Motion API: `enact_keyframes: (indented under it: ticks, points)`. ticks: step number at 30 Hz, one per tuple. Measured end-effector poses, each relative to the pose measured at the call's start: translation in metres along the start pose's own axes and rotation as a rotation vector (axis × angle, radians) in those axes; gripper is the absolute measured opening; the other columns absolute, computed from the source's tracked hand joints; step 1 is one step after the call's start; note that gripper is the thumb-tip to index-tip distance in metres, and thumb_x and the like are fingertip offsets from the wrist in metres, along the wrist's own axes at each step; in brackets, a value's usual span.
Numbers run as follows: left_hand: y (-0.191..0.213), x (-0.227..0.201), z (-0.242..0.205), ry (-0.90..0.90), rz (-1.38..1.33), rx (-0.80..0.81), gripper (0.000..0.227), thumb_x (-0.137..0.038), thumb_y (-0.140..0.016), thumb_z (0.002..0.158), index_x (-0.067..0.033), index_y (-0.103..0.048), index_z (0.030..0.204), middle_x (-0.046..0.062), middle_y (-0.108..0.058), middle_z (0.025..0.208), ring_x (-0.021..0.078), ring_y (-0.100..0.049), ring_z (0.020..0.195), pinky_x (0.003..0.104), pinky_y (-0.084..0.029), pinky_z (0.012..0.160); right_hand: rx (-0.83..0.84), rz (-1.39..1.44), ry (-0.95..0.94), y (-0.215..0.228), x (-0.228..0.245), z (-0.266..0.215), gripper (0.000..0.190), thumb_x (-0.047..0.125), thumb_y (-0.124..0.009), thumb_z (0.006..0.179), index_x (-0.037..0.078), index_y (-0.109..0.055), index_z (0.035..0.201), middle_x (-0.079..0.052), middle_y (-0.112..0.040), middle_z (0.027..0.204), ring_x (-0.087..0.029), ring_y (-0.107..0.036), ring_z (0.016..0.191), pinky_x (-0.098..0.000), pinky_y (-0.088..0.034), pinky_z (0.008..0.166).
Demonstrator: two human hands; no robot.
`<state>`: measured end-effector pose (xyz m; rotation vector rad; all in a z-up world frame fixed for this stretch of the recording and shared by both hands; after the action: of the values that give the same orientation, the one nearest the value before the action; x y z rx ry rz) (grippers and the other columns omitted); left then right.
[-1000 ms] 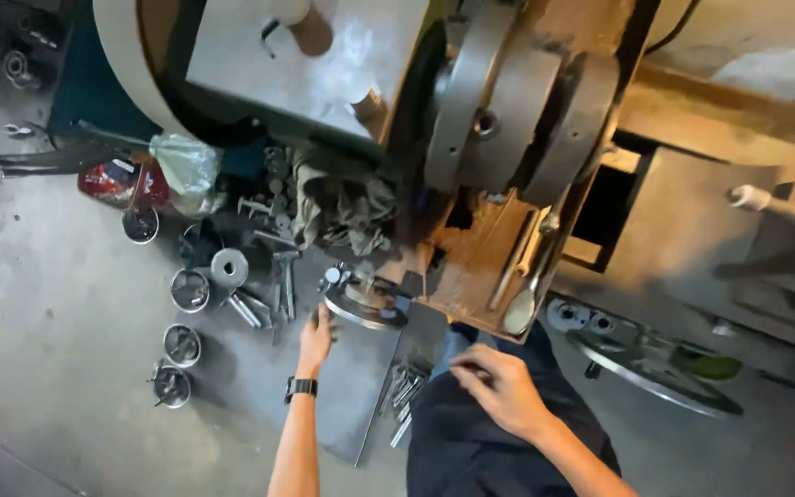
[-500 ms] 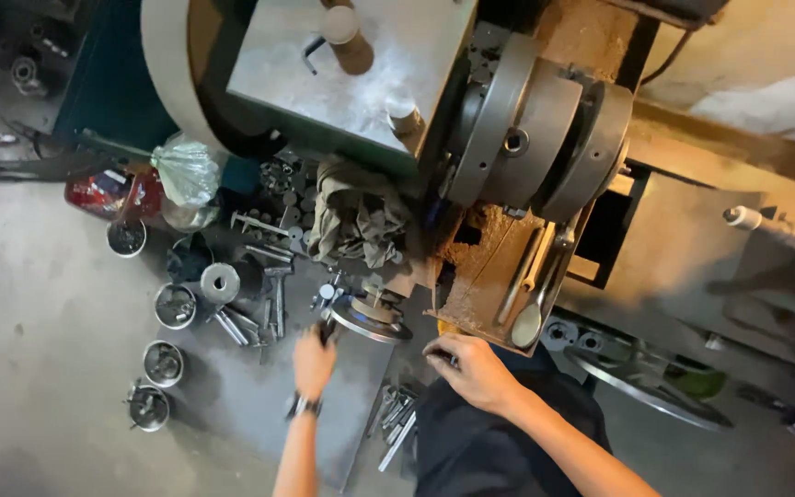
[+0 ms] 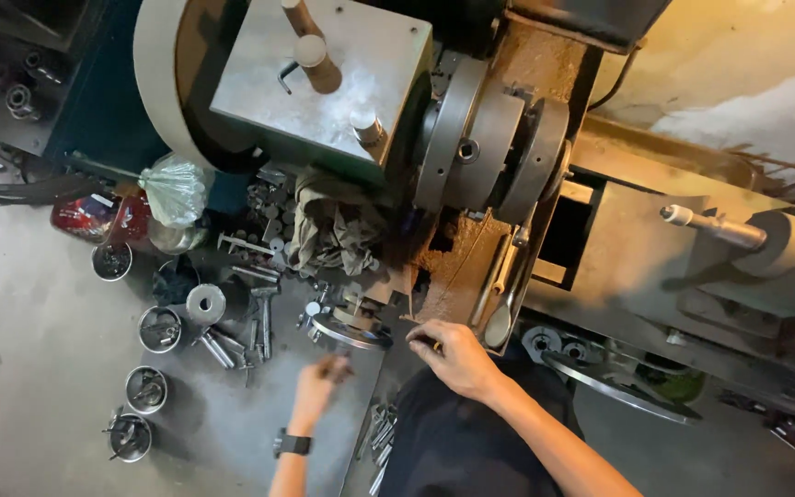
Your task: The person assembles cylindrical metal parts and gears on a workbench, then moves to a lathe machine to secure the assembly in the chuck using a wrench.
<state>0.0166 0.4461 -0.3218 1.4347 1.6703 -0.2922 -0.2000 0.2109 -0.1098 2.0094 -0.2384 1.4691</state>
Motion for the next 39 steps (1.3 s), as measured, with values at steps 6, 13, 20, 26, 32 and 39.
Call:
enact_keyframes:
  ticks: [6,13,20,26,32,39]
  points:
    - [0.011,0.089,0.090,-0.258,0.225,-0.359,0.025,-0.019,-0.070,0.092,-0.0015,-0.075,0.109,0.017,-0.077,0.093,0.0204,-0.072,0.082,0.034,-0.055,0.073,-0.004,0.032,0.053,-0.009,0.011,0.006,0.017,0.012,-0.070,0.092,0.001,-0.072,0.104,-0.015,-0.074,0.099,-0.031,-0.072,0.092,-0.0398,-0.056,0.080]
    - [-0.068,0.065,0.061,-0.362,0.211,0.082,0.022,-0.012,-0.070,0.083,-0.0002,-0.073,0.101,0.018,-0.071,0.083,0.0263,-0.067,0.076,0.037,-0.053,0.068,0.064,-0.087,0.108,-0.023,-0.015,0.005,0.016,0.013,-0.069,0.090,0.002,-0.072,0.103,-0.017,-0.072,0.099,-0.034,-0.070,0.092,-0.0425,-0.056,0.081]
    - [-0.018,-0.035,-0.011,-0.166,0.261,0.065,0.033,-0.026,-0.074,0.091,0.0010,-0.072,0.109,0.018,-0.069,0.077,0.0186,-0.062,0.065,0.036,-0.052,0.066,0.078,-0.087,0.124,-0.025,-0.007,0.021,0.017,0.014,-0.069,0.091,0.001,-0.071,0.102,-0.016,-0.072,0.101,-0.037,-0.069,0.092,-0.0440,-0.055,0.081]
    - [-0.018,-0.031,-0.009,-0.037,-0.070,0.075,0.033,-0.024,-0.068,0.097,0.0032,-0.072,0.114,0.009,-0.074,0.083,0.0124,-0.062,0.071,0.034,-0.052,0.066,0.091,-0.070,0.092,-0.028,-0.008,0.026,0.018,0.016,-0.069,0.091,0.002,-0.072,0.101,-0.015,-0.072,0.098,-0.036,-0.069,0.090,-0.0439,-0.055,0.079]
    - [0.007,-0.080,-0.030,-0.088,0.674,-0.137,0.034,-0.036,-0.069,0.095,-0.0024,-0.076,0.097,0.022,-0.076,0.095,0.0398,-0.070,0.091,0.047,-0.054,0.072,0.001,-0.073,0.136,-0.025,-0.026,0.021,0.017,0.015,-0.070,0.089,0.002,-0.073,0.101,-0.016,-0.073,0.100,-0.037,-0.070,0.092,-0.0439,-0.057,0.081]
    - [-0.033,-0.148,-0.015,-0.458,0.369,-0.124,0.029,-0.027,-0.070,0.093,-0.0063,-0.077,0.111,0.014,-0.080,0.096,0.0233,-0.079,0.088,0.034,-0.059,0.080,-0.242,-0.065,0.062,0.022,-0.083,-0.036,0.017,0.017,-0.071,0.094,0.002,-0.073,0.102,-0.019,-0.073,0.097,-0.039,-0.070,0.094,-0.0451,-0.057,0.083]
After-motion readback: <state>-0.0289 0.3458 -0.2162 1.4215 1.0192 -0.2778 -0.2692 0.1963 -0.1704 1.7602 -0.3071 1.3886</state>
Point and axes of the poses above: each hand's wrist, its own z-axis towards the middle knuckle, its own y-axis out of the back of the hand, x = y × z, the point moved 2 cm from there along z, towards the middle knuckle
